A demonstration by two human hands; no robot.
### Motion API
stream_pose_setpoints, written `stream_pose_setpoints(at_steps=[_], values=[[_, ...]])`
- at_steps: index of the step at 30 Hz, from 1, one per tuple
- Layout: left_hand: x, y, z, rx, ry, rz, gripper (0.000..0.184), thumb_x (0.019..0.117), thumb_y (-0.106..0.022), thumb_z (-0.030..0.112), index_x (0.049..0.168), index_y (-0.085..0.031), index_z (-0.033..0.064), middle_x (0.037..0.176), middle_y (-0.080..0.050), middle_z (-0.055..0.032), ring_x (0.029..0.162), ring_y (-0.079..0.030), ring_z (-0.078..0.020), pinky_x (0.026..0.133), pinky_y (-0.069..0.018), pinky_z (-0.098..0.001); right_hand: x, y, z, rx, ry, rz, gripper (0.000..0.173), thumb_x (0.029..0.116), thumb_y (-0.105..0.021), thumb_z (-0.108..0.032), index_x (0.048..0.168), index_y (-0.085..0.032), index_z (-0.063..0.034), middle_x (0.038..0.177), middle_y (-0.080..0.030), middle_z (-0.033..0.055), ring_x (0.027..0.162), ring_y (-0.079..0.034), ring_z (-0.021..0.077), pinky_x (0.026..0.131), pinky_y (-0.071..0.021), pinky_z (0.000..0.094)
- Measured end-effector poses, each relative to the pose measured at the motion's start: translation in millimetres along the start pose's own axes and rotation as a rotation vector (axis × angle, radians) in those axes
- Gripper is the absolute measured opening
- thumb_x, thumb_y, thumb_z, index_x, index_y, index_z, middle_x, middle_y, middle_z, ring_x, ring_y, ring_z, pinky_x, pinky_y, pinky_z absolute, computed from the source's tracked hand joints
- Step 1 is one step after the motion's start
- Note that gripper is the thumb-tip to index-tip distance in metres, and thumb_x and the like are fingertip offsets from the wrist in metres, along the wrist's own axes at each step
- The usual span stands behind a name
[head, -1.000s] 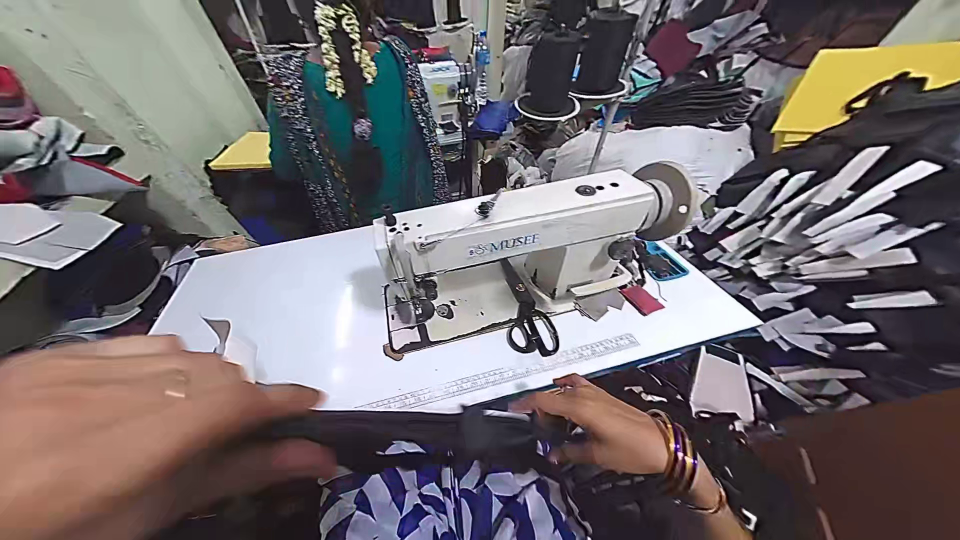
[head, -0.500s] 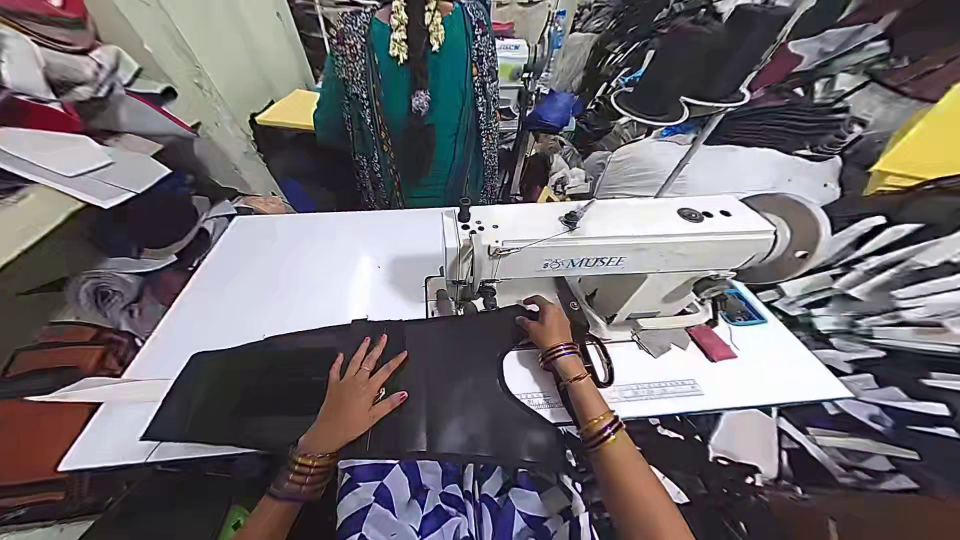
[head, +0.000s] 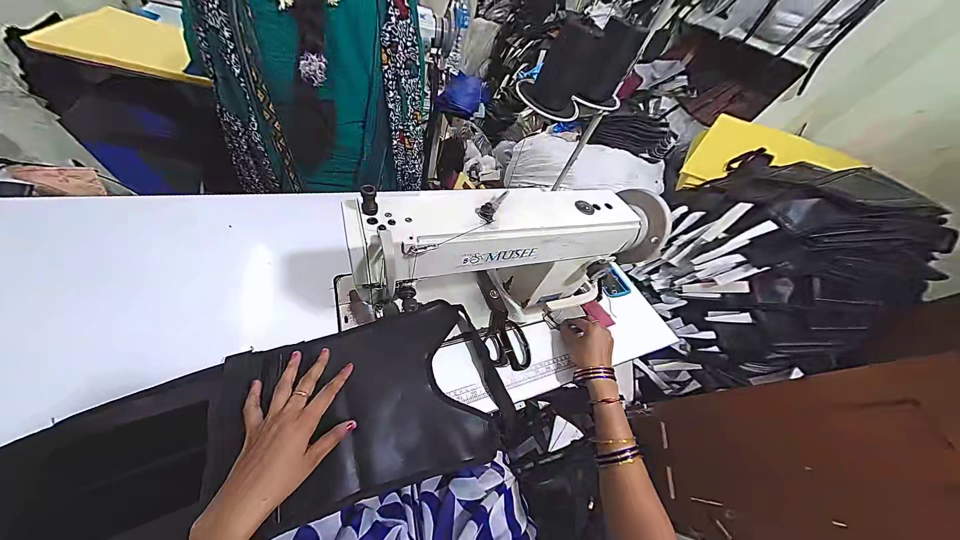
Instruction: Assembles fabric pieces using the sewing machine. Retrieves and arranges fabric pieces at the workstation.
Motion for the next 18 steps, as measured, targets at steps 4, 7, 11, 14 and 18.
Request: stream_pose_setpoints(at_steps=[4, 7, 11, 14, 18], values=[[22, -9, 3, -0.051, 0.038, -0.109, 0.073, 0.0921, -0.054, 0.061, 0.151, -0.053, 0.0184, 0.162, -0.039, -0.0173, 0.151, -0.024, -0.0535, 0.108, -0.0066, -0.0847, 2, -2, 16, 0.143, 0.020, 0.043, 0.025, 0.0987, -0.062, -0.009, 0.109, -0.073, 0.0108, 0.112, -0.069, 0.0330, 0.106, -0.067, 0.0451, 0.099, -0.0470, 0.0587], [30, -30, -7, -0.026, 0.077, -0.139, 0.077, 0.0975, -0.036, 0.069, 0.155, -0.047, 0.0189, 0.165, -0.034, -0.0164, 0.153, -0.023, -0.0490, 0.111, -0.0043, -0.0821, 1, -4, 26, 0.272, -0.049, 0.083, 0.028, 0.1018, -0.055, -0.008, 0.108, -0.070, 0.0147, 0.109, -0.069, 0.0334, 0.105, -0.066, 0.0418, 0.099, -0.0460, 0.0551], [22, -42, -4, 0.067, 0.007, -0.050, 0.073, 0.1013, -0.029, 0.065, 0.154, -0.049, 0.0193, 0.162, -0.039, -0.0162, 0.149, -0.035, -0.0465, 0.109, -0.0118, -0.0833, -23, 12, 10, 0.403, -0.069, 0.199, 0.032, 0.1047, -0.048, -0.008, 0.114, -0.065, 0.0176, 0.100, -0.069, 0.0297, 0.086, -0.069, 0.0288, 0.081, -0.0553, 0.0420], [6, -38, 5, 0.045, 0.008, -0.090, 0.067, 0.1007, -0.039, 0.062, 0.154, -0.050, 0.0229, 0.164, -0.038, -0.0120, 0.150, -0.035, -0.0427, 0.111, -0.0157, -0.0809, -48, 5, -58, 0.680, 0.059, 0.192, 0.022, 0.0939, -0.056, 0.000, 0.107, -0.066, 0.0136, 0.079, -0.070, 0.0071, 0.064, -0.065, 0.0015, 0.062, -0.0555, 0.0191], [-12, -34, 14, 0.001, 0.063, -0.177, 0.064, 0.0997, -0.046, 0.060, 0.155, -0.048, 0.0273, 0.166, -0.034, -0.0068, 0.154, -0.029, -0.0376, 0.114, -0.0142, -0.0774, -70, -45, -176, 0.880, 0.124, -0.298, 0.055, 0.0909, -0.059, 0.005, 0.142, -0.040, 0.0114, 0.084, -0.071, 0.0119, 0.068, -0.072, 0.0139, 0.066, -0.0622, 0.0304]])
Point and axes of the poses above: each hand's wrist, its own x-axis towards the middle knuckle, its own y-axis out of the back of the hand, z = x × y, the point moved 4 cm from there along x, towards the middle knuckle
